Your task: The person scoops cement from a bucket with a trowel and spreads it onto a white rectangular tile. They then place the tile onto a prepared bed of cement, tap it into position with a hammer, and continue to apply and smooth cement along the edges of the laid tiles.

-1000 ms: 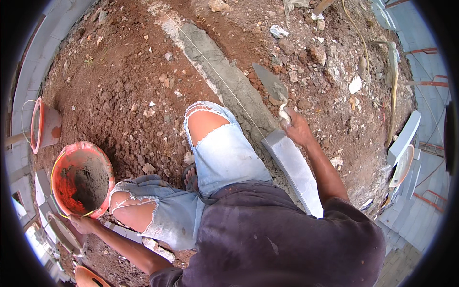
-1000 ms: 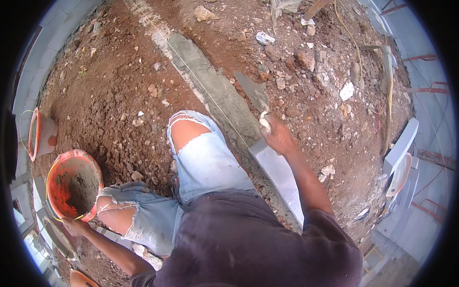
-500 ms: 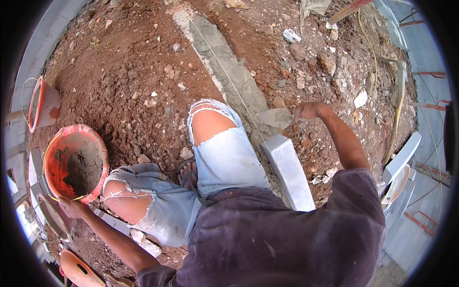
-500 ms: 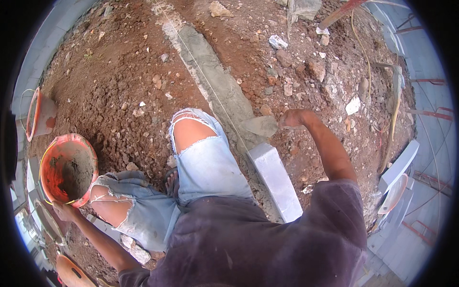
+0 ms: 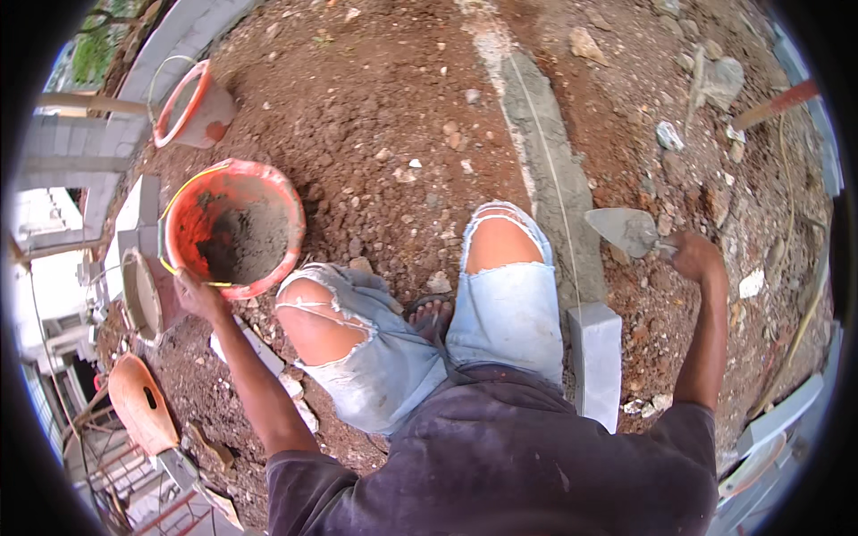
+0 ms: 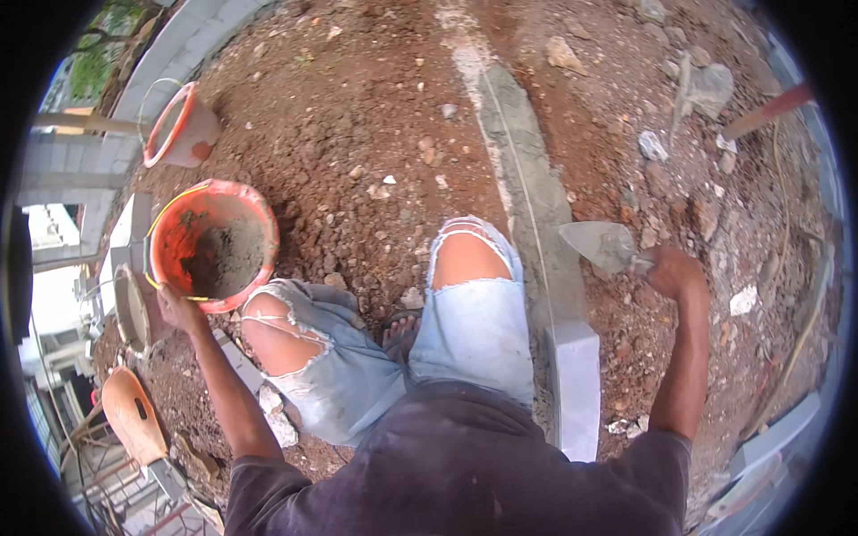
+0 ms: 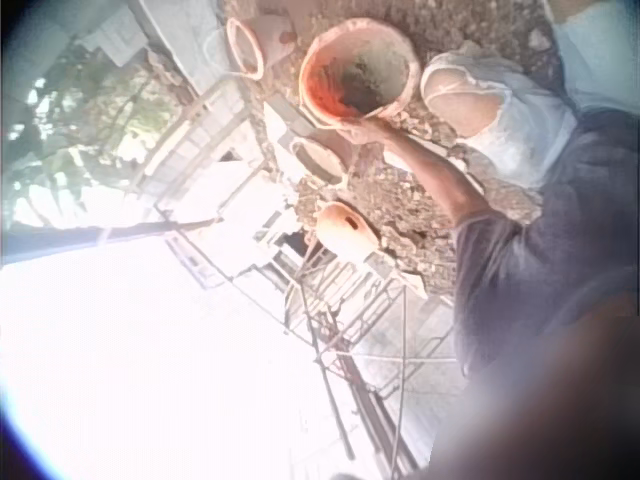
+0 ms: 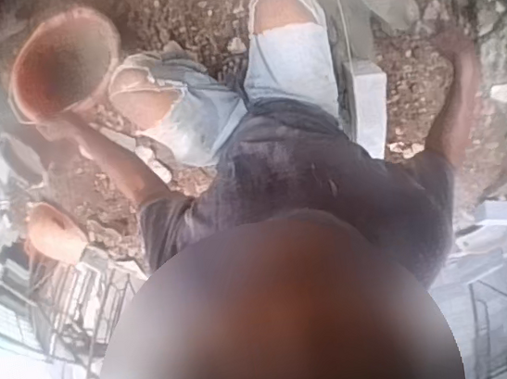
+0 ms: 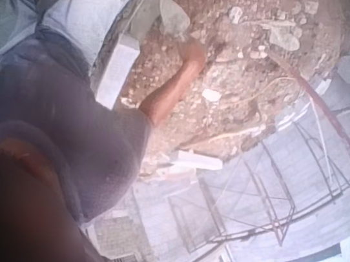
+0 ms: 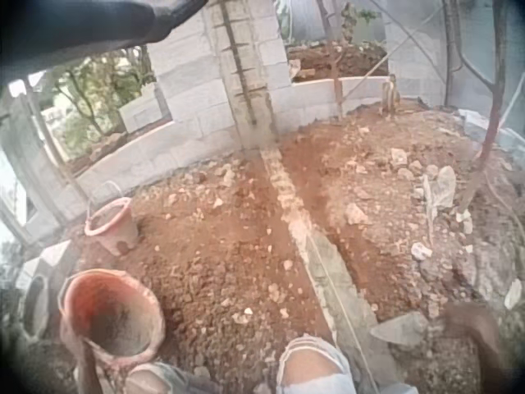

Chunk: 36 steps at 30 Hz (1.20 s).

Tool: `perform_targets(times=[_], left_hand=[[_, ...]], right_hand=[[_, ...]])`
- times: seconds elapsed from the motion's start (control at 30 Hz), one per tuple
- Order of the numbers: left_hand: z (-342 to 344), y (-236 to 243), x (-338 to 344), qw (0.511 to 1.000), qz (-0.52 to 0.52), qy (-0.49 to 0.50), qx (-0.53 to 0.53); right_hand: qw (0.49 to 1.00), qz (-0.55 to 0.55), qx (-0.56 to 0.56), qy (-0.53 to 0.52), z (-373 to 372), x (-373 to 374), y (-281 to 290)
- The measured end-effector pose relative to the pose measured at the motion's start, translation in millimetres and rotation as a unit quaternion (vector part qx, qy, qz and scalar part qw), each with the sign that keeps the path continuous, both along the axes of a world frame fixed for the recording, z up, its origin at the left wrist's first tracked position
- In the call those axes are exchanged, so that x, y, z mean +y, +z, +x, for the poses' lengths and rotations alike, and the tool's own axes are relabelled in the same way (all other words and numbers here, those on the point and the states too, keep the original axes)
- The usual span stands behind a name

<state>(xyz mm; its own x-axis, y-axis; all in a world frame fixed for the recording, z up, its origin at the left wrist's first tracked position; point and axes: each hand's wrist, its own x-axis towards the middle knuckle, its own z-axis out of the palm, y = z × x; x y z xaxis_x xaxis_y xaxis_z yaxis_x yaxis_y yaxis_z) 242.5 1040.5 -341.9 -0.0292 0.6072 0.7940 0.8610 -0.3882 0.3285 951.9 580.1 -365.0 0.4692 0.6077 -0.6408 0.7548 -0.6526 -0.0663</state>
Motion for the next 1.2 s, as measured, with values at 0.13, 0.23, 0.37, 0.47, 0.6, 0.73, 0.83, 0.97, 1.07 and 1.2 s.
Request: perform_targets(times=[0.13,0.23,0.37,0.47,0.6,0.73,0.83,0.97,1.07,1.2], left_hand=[[51.8,10.7,4.9,0.971,-0.087,-0.05,-0.219],[60.7,6.6,-26.5,0.957,-0.125,-0.07,-0.252],[59.0,-15.8,-48.0,0.966,-0.09,-0.068,-0.233],[68.2,-9.1,-61.5,0.958,-0.09,-0.078,-0.262],[47.8,-46.3,-78.0,0.94,-0.118,-0.098,-0.306],[26.6,-34.2,-76.8,0.947,-0.099,-0.086,-0.293],[14.3,-31.4,-70.9,0.946,-0.129,-0.086,-0.285],[30.2,-21.0,-52.1,0.955,-0.11,-0.069,-0.266],[82.4,-2.9,-37.3,0.954,-0.112,-0.078,-0.267],[28.7,-24.0,-32.2,0.957,-0.105,-0.028,-0.267]], right_hand=[[0.96,0.262,0.099,-0.022,-81.5,89.9,66.3],[0.916,0.348,0.14,0.142,-147.6,180.2,66.8],[0.89,0.263,0.16,0.338,-256.1,300.7,56.2],[0.876,0.226,0.172,0.39,-312.3,367.1,25.7],[0.81,0.144,0.413,0.39,-420.4,402.9,-54.0],[0.799,0.109,0.56,0.192,-476.8,401.2,-31.5],[0.788,0.183,0.559,0.18,-497.8,395.2,-47.1],[0.767,0.188,0.592,0.158,-476.7,393.0,-21.7],[0.761,0.208,0.6,0.13,-413.5,384.8,-24.2],[0.745,0.211,0.617,0.142,-360.0,347.4,-19.4]])
